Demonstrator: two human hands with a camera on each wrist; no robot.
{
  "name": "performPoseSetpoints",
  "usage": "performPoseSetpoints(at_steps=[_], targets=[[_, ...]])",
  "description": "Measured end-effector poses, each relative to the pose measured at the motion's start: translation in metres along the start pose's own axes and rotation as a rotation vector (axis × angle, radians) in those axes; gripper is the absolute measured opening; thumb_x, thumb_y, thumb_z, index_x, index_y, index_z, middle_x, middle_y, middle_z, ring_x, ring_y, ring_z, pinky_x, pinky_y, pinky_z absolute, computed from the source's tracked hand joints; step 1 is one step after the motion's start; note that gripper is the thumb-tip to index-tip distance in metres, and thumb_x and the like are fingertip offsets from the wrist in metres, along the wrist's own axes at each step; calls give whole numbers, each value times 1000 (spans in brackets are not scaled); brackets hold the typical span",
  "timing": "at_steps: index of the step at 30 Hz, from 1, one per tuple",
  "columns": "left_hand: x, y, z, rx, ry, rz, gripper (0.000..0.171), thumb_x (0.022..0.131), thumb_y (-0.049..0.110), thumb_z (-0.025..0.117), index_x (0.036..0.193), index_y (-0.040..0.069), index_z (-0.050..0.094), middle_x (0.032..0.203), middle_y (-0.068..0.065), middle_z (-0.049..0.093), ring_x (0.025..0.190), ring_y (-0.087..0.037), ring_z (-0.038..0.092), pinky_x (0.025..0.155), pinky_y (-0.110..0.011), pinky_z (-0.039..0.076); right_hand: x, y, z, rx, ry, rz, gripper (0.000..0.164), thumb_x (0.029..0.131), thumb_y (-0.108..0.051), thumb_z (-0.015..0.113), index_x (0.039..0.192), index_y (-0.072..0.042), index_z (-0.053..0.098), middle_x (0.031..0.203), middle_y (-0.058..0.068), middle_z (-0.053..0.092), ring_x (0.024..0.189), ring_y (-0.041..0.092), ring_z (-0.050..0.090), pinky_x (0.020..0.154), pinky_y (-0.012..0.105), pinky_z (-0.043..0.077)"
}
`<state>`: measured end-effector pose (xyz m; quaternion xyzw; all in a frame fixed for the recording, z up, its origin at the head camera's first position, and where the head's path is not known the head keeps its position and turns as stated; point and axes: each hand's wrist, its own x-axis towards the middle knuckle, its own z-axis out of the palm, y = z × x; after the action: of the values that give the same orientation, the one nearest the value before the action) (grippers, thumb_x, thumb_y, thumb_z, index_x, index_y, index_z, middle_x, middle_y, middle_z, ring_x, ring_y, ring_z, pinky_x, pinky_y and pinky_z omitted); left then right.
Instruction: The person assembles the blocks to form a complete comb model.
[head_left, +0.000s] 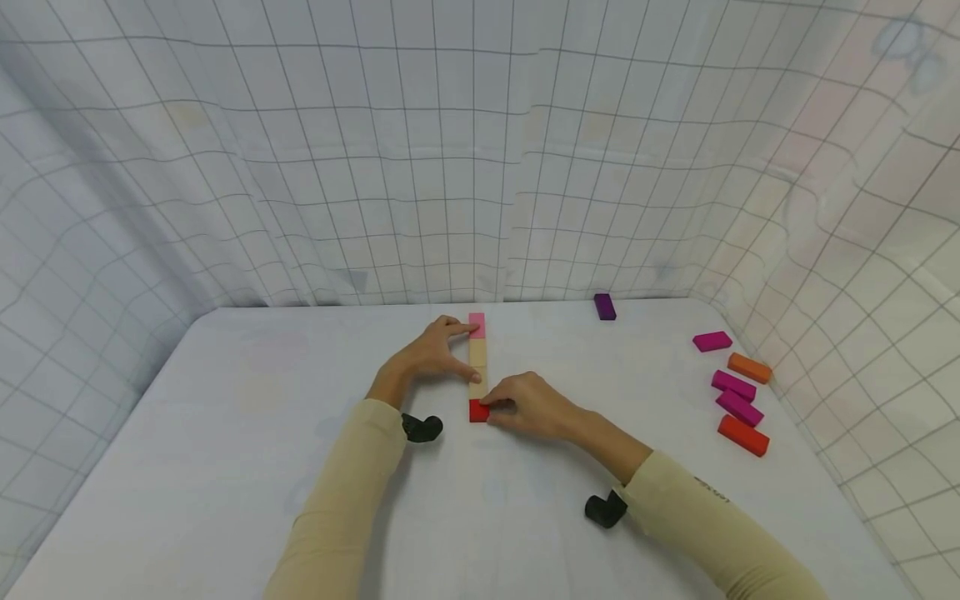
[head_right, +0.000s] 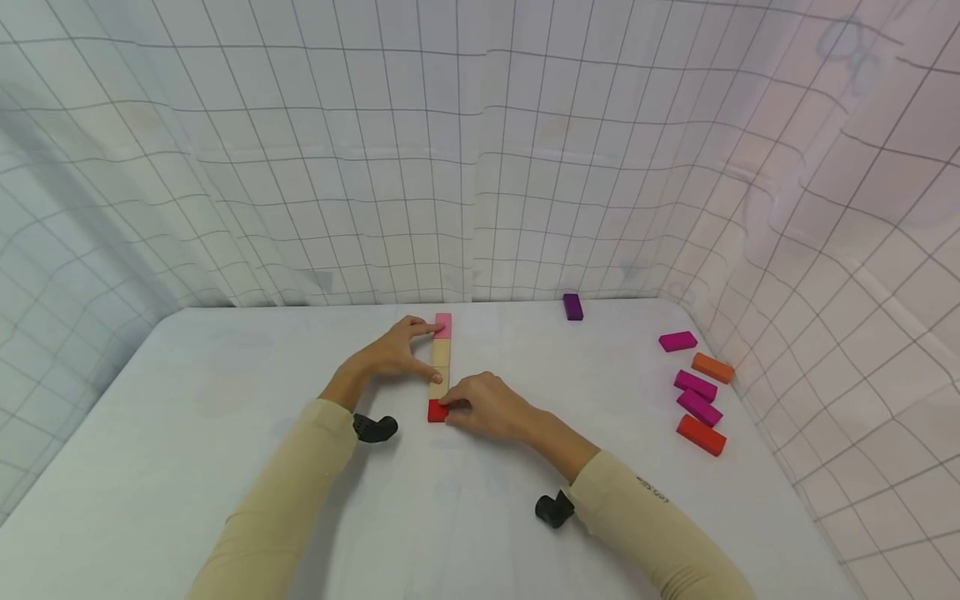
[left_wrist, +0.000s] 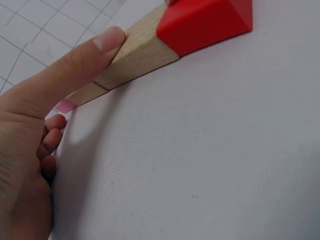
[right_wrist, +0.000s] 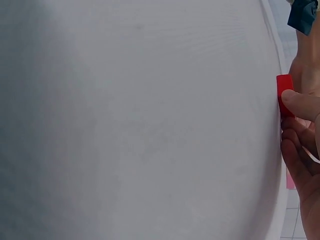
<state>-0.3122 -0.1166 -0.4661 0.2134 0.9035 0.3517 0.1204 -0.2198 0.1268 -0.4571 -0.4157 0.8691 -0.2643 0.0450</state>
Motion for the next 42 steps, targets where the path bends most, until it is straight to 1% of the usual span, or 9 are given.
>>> performPoseSetpoints(at_steps=[9, 14, 18, 21, 29, 36, 42], targets=[[0, 2, -2, 4, -7, -6, 103, 68, 48, 96, 157, 25, 49, 151, -12, 38, 139, -30, 37, 114, -55, 32, 0, 0, -1, 10, 4, -7, 27, 95, -14, 78, 120, -6, 77, 112, 1, 75, 102, 10, 68, 93, 27, 53], [0, 1, -1, 7, -9, 0, 103, 69, 48, 95, 157, 24, 48, 151, -13, 38, 139, -31, 37, 115, -55, 32, -1, -1, -4, 1, -30, 8, 31, 95, -15, 77, 124, -6, 75, 115, 1, 75, 104, 9, 68, 94, 28, 53], [0, 1, -1, 12, -8, -1, 103, 68, 48, 95, 157, 25, 48, 151, -13, 38, 139, -31, 37, 114, -56, 32, -7, 2, -8, 0, -57, 43, 34, 95, -17, 78, 128, -9, 73, 114, -2, 74, 101, 7, 68, 92, 26, 54], [0, 1, -1, 13, -11, -11, 104, 68, 49, 95, 158, 25, 48, 152, -14, 37, 139, -32, 36, 114, -57, 32, -13, 7, -13, 8, -61, 61, 35, 95, -17, 78, 128, -9, 73, 113, -3, 74, 101, 6, 67, 91, 26, 54], [-1, 0, -1, 10, -11, -28, 105, 67, 51, 95, 158, 27, 47, 154, -13, 36, 140, -32, 36, 114, -58, 32, -32, 19, -31, 43, -17, 83, 35, 93, -16, 80, 126, -6, 73, 111, -1, 74, 100, 12, 67, 90, 30, 56], [-2, 0, -1, -15, -10, -6, 104, 68, 48, 96, 157, 25, 48, 152, -13, 37, 140, -31, 36, 115, -57, 31, -50, 26, -43, 48, 13, 117, 34, 92, -15, 80, 124, -4, 74, 111, 1, 74, 101, 14, 68, 91, 31, 56], [-2, 1, 0, -3, -11, 17, 102, 69, 45, 95, 157, 24, 48, 150, -13, 38, 139, -31, 36, 114, -54, 32, -68, 35, -53, 40, 43, 143, 33, 93, -15, 80, 123, -3, 74, 111, 1, 74, 101, 17, 67, 91, 35, 56]])
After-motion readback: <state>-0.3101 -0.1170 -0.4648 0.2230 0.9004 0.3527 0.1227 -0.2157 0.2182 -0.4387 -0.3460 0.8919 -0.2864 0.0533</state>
